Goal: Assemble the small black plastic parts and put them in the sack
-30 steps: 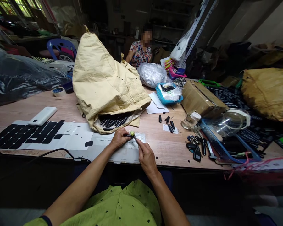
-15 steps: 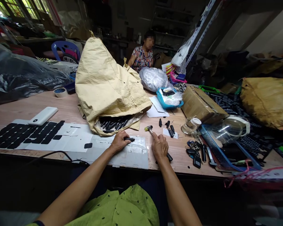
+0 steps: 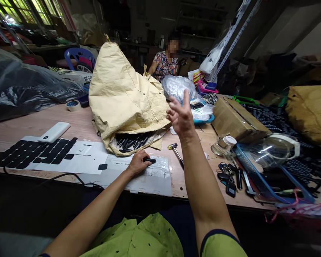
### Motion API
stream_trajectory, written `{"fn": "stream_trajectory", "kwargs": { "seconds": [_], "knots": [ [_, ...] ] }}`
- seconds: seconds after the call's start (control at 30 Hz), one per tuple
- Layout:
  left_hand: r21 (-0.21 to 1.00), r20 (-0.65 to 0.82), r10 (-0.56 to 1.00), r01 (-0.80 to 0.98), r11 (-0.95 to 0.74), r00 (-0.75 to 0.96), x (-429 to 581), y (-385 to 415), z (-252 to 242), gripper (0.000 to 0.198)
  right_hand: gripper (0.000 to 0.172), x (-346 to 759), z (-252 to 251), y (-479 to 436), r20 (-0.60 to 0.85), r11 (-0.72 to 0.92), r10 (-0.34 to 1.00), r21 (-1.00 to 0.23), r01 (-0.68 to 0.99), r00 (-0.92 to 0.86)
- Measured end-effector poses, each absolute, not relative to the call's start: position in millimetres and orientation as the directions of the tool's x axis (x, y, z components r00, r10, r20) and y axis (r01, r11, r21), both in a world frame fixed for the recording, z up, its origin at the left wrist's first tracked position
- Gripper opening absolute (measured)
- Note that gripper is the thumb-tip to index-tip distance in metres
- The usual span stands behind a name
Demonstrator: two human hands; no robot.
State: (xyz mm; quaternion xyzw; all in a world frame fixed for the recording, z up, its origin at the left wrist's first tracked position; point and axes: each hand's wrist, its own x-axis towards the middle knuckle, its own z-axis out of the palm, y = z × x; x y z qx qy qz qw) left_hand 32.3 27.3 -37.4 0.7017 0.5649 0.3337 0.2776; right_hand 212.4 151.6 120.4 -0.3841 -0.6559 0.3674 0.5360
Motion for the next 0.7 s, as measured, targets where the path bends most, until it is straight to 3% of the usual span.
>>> {"fn": "stream_trajectory", "kwargs": {
  "seconds": [0.17,0.3,0.4,0.47,0.53,0.6,0.7],
  "knots": [
    [0.76,0.16,0.976,0.613,-0.217,0.147,31.9,27.3,-36.7,0.012,0.073,209.5,154.6,168.8,0.435,0.454,0.886,-0.884,0.108,-0.163],
    [0.766,0.151,0.978,0.608,-0.207,0.142,33.4,26.3,-36.6,0.012,0.08,227.3,103.4,145.4,0.354,0.373,0.924,-0.918,0.134,-0.142],
    [0.768,0.155,0.976,0.604,-0.215,0.15,33.5,26.2,-37.9,0.011,0.069,244.8,46.4,115.3,0.222,0.222,0.974,-0.903,0.369,-0.042],
    [0.766,0.156,0.976,0.605,-0.217,0.152,32.7,28.1,-39.2,0.011,0.056,254.0,12.9,93.5,0.179,0.101,0.982,-0.769,0.631,0.061],
    [0.764,0.153,0.975,0.607,-0.219,0.16,31.4,31.4,-39.3,0.01,0.044,258.8,-12.3,73.4,0.179,-0.023,0.973,-0.559,0.829,0.148],
    [0.76,0.148,0.973,0.609,-0.227,0.178,29.7,33.1,-36.3,0.009,0.037,258.7,-28.6,57.4,0.216,-0.095,0.959,-0.368,0.925,0.184],
    [0.768,0.172,0.959,0.579,-0.274,0.226,26.1,19.8,-25.8,0.005,0.029,252.4,-39.3,44.1,0.315,-0.041,0.945,-0.156,0.987,0.089]
  ]
}}
